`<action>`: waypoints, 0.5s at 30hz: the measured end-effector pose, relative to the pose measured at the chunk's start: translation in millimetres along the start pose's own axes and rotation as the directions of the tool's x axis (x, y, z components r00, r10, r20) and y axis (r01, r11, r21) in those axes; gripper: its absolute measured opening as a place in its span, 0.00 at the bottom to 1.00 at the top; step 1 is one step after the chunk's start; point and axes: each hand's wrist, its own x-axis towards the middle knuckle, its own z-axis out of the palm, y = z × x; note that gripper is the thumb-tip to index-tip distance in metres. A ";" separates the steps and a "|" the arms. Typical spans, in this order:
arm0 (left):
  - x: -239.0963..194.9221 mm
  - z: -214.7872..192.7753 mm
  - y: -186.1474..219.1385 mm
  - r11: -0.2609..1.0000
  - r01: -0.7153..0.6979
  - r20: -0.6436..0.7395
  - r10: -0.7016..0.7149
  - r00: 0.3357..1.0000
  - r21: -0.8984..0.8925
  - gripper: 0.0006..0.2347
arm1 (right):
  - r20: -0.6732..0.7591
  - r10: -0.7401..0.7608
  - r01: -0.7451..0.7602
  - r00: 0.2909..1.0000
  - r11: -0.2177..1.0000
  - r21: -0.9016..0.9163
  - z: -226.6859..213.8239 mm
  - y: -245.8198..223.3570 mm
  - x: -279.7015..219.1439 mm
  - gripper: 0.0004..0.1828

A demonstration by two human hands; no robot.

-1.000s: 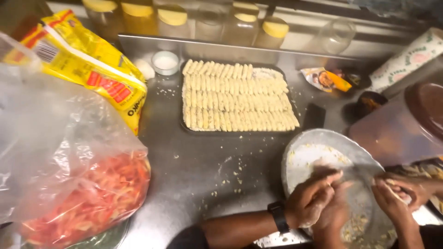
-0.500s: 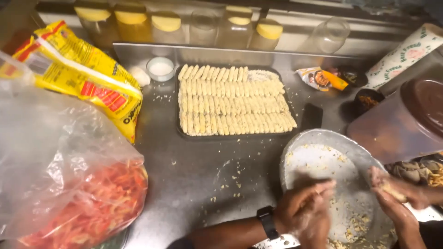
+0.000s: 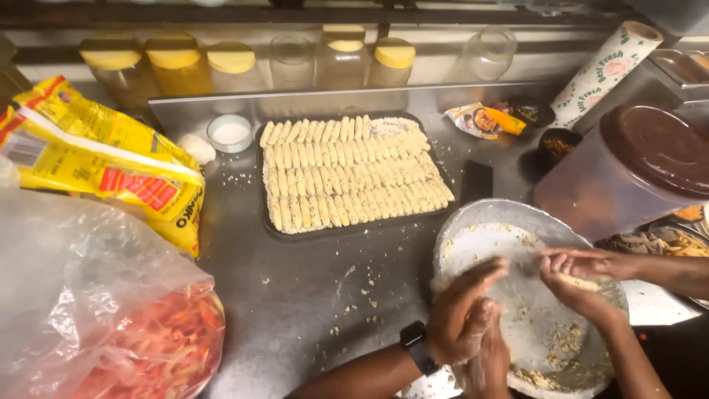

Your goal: The person shapes a crumbly food mixture into small cylindrical rolls by hand and places them on a tray. Another person works alongside, performing the same task.

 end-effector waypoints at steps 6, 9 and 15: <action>-15.4 10.5 -8.4 0.993 0.095 0.027 -0.097 0.995 0.064 0.23 | 0.222 0.356 -0.416 0.908 0.834 0.364 20.6 166.4 -69.9 0.33; -11.3 6.7 -19.7 0.996 0.013 -0.096 -0.005 0.995 0.084 0.22 | 0.267 0.630 -0.678 0.729 0.611 0.408 15.8 192.8 -87.8 0.37; -15.0 5.8 -17.6 0.998 0.010 -0.006 -0.010 1.000 0.062 0.20 | 0.464 0.486 -0.560 0.741 0.828 0.027 -54.1 163.1 -108.0 0.25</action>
